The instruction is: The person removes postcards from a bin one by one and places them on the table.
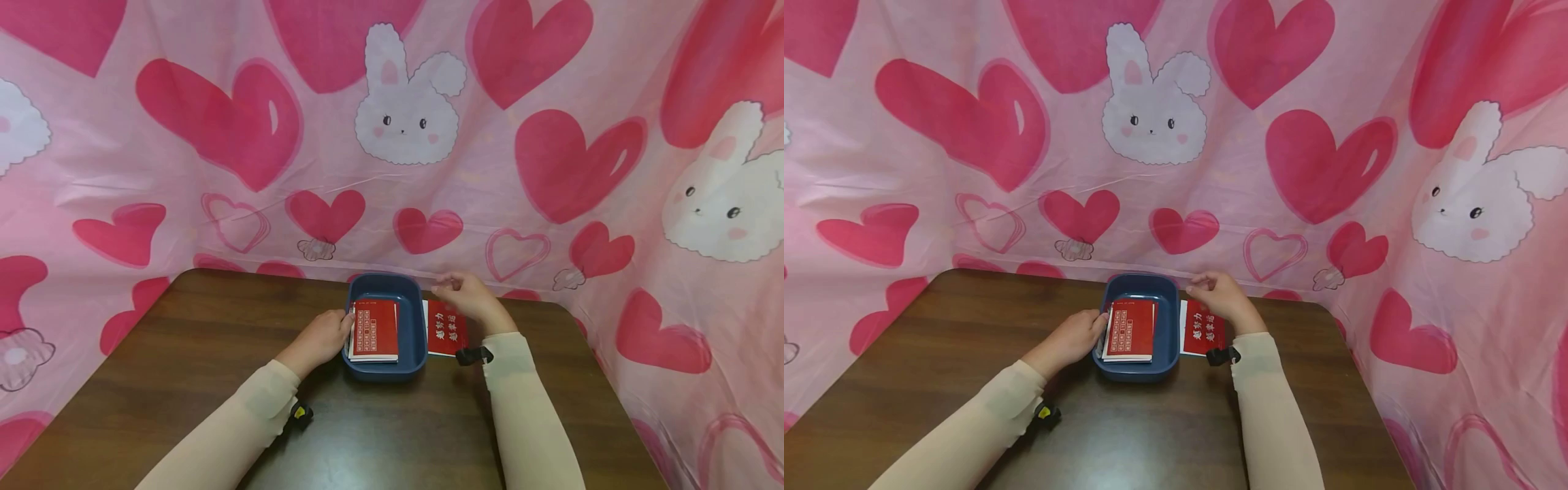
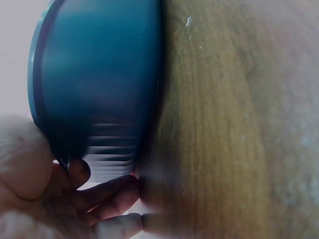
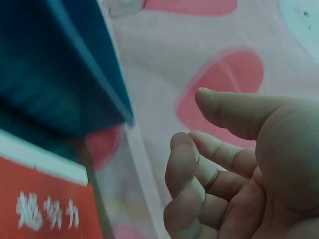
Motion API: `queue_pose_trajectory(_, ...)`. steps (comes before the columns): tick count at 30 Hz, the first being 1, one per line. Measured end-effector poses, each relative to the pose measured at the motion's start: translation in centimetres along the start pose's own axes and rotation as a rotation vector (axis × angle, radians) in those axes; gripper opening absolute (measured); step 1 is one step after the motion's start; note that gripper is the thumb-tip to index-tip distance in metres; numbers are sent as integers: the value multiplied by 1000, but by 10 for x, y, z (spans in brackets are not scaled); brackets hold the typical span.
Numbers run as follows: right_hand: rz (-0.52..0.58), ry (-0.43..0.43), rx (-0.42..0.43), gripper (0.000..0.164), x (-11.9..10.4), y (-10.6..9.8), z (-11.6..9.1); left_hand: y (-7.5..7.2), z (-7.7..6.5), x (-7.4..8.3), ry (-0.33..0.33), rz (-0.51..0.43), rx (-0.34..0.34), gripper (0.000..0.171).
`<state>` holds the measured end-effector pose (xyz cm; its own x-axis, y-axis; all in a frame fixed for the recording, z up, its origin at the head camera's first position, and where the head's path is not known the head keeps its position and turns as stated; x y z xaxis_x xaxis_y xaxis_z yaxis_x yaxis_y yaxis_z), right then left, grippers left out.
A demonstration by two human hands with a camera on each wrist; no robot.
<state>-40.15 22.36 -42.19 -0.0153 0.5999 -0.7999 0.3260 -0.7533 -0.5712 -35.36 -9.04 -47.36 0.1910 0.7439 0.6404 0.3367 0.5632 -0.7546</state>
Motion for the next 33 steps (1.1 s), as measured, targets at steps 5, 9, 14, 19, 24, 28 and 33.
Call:
queue_pose_trajectory(5,5,-49,-16,48,-26,9,-1,0,1,1,8,-2,-7,46)
queue_pose_trajectory(9,-34,-48,-57,43,-43,22,6,-1,2,1,12,-3,-9,45)
queue_pose_trajectory(14,-74,-33,-161,43,-66,47,23,-1,1,0,6,-7,-12,45)
queue_pose_trajectory(19,-143,33,-252,49,-78,73,43,0,2,-3,-2,-9,-19,46)
queue_pose_trajectory(24,-192,109,-281,62,-78,91,54,1,3,-4,-5,-4,-30,47)
queue_pose_trajectory(28,-254,166,-256,63,-74,99,57,0,3,-3,3,0,-31,46)
queue_pose_trajectory(33,-399,220,-231,68,-70,110,57,0,2,-1,12,8,-22,44)
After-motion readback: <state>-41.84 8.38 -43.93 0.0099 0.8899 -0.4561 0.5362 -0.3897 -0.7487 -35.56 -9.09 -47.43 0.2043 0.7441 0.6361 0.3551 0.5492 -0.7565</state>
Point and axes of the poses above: each hand's wrist, its own z-axis towards the middle knuckle, its own y-axis out of the palm, x = y × z, the point moved 7 cm from there along z, towards the middle knuckle, and after that the axes turned 9 degrees about -x, right-handed, at the moved point
